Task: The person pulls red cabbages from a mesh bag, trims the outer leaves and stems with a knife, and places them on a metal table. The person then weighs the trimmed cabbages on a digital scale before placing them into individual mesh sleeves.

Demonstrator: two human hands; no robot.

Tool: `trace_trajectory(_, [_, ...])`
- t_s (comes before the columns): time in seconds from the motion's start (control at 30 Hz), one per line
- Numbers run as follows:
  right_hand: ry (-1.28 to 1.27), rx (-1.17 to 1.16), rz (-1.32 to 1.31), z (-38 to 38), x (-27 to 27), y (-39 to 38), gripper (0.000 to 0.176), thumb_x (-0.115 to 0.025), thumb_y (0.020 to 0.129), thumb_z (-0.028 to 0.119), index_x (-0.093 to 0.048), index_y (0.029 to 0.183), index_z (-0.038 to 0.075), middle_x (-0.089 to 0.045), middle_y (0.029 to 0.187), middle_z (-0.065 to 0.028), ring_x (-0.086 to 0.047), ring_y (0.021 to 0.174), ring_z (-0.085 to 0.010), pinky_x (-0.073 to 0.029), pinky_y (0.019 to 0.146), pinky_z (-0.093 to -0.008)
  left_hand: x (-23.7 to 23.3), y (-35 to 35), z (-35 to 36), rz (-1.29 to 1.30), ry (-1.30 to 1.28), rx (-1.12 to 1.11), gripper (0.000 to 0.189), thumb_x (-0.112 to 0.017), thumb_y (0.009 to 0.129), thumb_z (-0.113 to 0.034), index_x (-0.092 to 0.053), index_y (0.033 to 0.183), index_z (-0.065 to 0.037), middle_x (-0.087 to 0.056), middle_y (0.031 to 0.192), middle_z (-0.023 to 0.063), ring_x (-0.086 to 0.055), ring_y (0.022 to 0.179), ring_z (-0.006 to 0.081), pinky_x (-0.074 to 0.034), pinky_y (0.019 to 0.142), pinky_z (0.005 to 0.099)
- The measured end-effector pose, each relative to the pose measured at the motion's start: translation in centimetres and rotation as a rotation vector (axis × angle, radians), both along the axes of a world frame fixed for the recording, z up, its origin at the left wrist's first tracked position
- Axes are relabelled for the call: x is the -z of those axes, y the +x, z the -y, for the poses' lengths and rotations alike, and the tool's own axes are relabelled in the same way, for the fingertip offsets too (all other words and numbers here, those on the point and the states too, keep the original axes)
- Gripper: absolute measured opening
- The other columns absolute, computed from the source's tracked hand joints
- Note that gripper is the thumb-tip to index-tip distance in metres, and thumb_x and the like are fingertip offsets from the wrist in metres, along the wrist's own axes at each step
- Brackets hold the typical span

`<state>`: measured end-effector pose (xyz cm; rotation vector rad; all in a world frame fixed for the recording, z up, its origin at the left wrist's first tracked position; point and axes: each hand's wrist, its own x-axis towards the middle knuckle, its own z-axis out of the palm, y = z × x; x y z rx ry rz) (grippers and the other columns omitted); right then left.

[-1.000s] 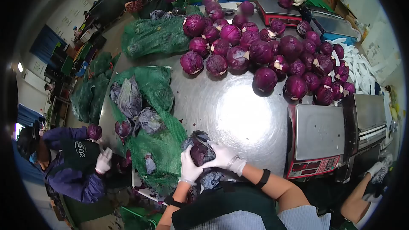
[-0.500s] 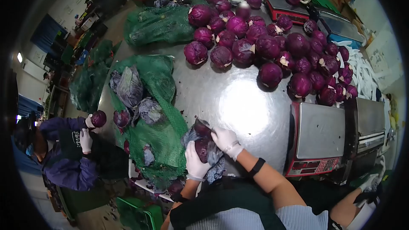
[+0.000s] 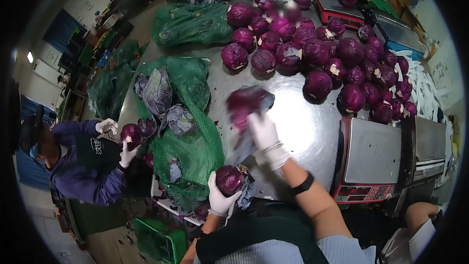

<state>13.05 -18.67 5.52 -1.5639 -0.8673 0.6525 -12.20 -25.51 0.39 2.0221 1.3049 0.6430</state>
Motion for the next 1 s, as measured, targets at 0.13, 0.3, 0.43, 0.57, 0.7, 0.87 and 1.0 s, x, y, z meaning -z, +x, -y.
trace_trajectory(0.13, [-0.007, -0.563, 0.121, 1.6, -2.4, -8.4, 0.038, -0.053, 0.089, 0.026, -0.046, 0.119, 0.003, -0.058, 0.093, -0.0085, -0.056, 0.070, -0.0213, -0.048, 0.061, -0.0299, -0.6, 1.8, -0.3, -0.152, 0.032, 0.032, 0.100, -0.082, 0.057, -0.034, -0.027, 0.132, 0.002, -0.034, 0.129, 0.0263, -0.041, 0.117, 0.0405, -0.036, 0.098, 0.0418])
trace_trajectory(0.3, [-0.574, -0.489, -0.591, 6.3, -1.8, -4.5, 0.030, -0.047, 0.091, 0.017, -0.045, 0.120, 0.011, -0.050, 0.073, 0.0007, -0.046, 0.050, -0.0075, -0.041, 0.044, -0.0221, -0.9, 1.1, -0.4, -0.026, -0.046, -0.060, 0.100, -0.085, 0.055, -0.034, -0.027, 0.129, 0.000, -0.037, 0.124, 0.0244, -0.043, 0.115, 0.0396, -0.037, 0.097, 0.0416])
trace_trajectory(0.43, [-0.751, -0.614, -0.158, 12.4, 0.5, -6.2, 0.034, -0.047, 0.089, 0.015, -0.043, 0.123, 0.009, -0.060, 0.081, -0.0121, -0.060, 0.057, -0.0207, -0.050, 0.054, -0.0342, -1.6, 2.6, -1.6, -0.080, -0.086, -0.062, 0.100, -0.084, 0.054, -0.040, -0.031, 0.128, -0.002, -0.041, 0.120, 0.0205, -0.050, 0.107, 0.0357, -0.045, 0.087, 0.0431])
trace_trajectory(0.57, [-0.538, -0.597, 0.343, 15.3, 4.2, -6.6, 0.038, -0.049, 0.088, 0.021, -0.042, 0.122, 0.009, -0.061, 0.090, -0.0208, -0.058, 0.078, -0.0432, -0.046, 0.073, -0.0474, -1.8, 3.0, -2.0, -0.200, -0.070, -0.049, 0.099, -0.081, 0.055, -0.047, -0.032, 0.128, -0.001, -0.042, 0.116, 0.0194, -0.049, 0.106, 0.0362, -0.045, 0.085, 0.0444])
trace_trajectory(0.7, [-0.650, -0.652, 0.352, 14.1, 3.3, -5.6, 0.026, -0.045, 0.089, 0.023, -0.047, 0.109, 0.006, -0.062, 0.086, -0.0225, -0.059, 0.079, -0.0419, -0.046, 0.072, -0.0484, -1.7, 3.3, -2.0, -0.234, -0.044, -0.048, 0.099, -0.081, 0.055, -0.046, -0.033, 0.128, -0.001, -0.042, 0.117, 0.0193, -0.048, 0.107, 0.0362, -0.045, 0.086, 0.0443])
trace_trajectory(0.87, [-0.707, -0.689, 0.406, 10.8, 7.5, -6.2, 0.023, -0.043, 0.089, 0.022, -0.048, 0.102, 0.004, -0.061, 0.081, -0.0248, -0.059, 0.077, -0.0432, -0.046, 0.071, -0.0488, -1.9, 3.7, -1.7, -0.237, -0.011, -0.045, 0.098, -0.081, 0.056, -0.044, -0.032, 0.128, 0.001, -0.040, 0.119, 0.0216, -0.045, 0.109, 0.0394, -0.045, 0.086, 0.0462])
trace_trajectory(1.0, [-0.665, -0.735, 0.447, 12.1, 7.3, -5.1, 0.024, -0.043, 0.087, 0.021, -0.047, 0.102, 0.003, -0.061, 0.079, -0.0262, -0.059, 0.077, -0.0429, -0.046, 0.071, -0.0491, -2.0, 3.8, -2.0, -0.259, -0.033, -0.007, 0.099, -0.080, 0.057, -0.046, -0.030, 0.130, 0.000, -0.039, 0.121, 0.0229, -0.043, 0.112, 0.0408, -0.044, 0.087, 0.0481])
